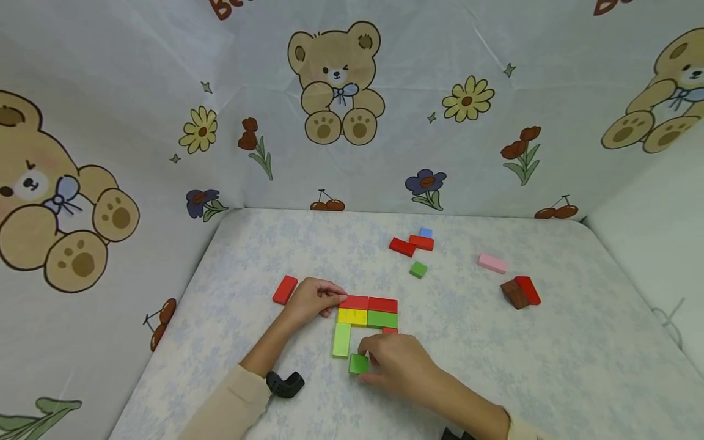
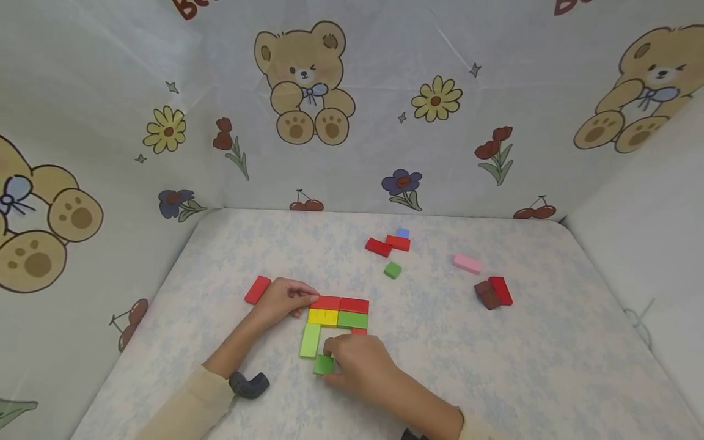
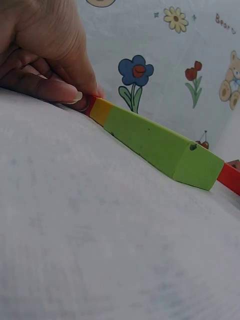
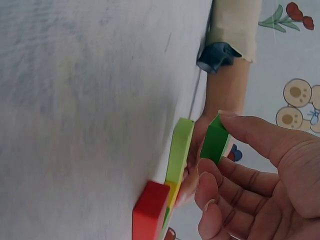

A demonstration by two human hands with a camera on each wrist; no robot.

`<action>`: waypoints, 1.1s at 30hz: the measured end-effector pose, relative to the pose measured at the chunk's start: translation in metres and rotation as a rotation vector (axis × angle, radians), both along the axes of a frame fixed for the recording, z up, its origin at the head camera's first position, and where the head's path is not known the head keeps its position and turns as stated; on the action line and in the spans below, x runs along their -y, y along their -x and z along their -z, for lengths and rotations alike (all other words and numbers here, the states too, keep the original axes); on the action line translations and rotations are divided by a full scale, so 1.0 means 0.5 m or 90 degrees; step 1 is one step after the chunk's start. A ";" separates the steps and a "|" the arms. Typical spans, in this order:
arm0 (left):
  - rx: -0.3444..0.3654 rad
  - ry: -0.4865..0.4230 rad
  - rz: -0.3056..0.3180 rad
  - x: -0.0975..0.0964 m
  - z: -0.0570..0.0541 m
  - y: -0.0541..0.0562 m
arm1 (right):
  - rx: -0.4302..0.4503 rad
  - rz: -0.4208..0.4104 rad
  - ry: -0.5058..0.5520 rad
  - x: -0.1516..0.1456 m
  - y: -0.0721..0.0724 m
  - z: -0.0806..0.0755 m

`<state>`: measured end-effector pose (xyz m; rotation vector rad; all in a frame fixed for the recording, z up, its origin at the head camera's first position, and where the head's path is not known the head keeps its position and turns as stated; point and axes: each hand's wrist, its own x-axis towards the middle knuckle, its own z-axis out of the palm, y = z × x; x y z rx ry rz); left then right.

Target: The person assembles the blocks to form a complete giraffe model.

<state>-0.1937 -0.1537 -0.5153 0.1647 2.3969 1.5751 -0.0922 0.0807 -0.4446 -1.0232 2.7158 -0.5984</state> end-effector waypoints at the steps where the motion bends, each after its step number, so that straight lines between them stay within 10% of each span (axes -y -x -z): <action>1: -0.001 0.001 0.000 0.000 0.000 0.000 | -0.004 -0.007 -0.004 0.005 -0.001 0.003; 33: 0.000 0.008 0.001 0.001 -0.004 0.000 | 0.038 -0.017 -0.079 0.044 0.007 0.019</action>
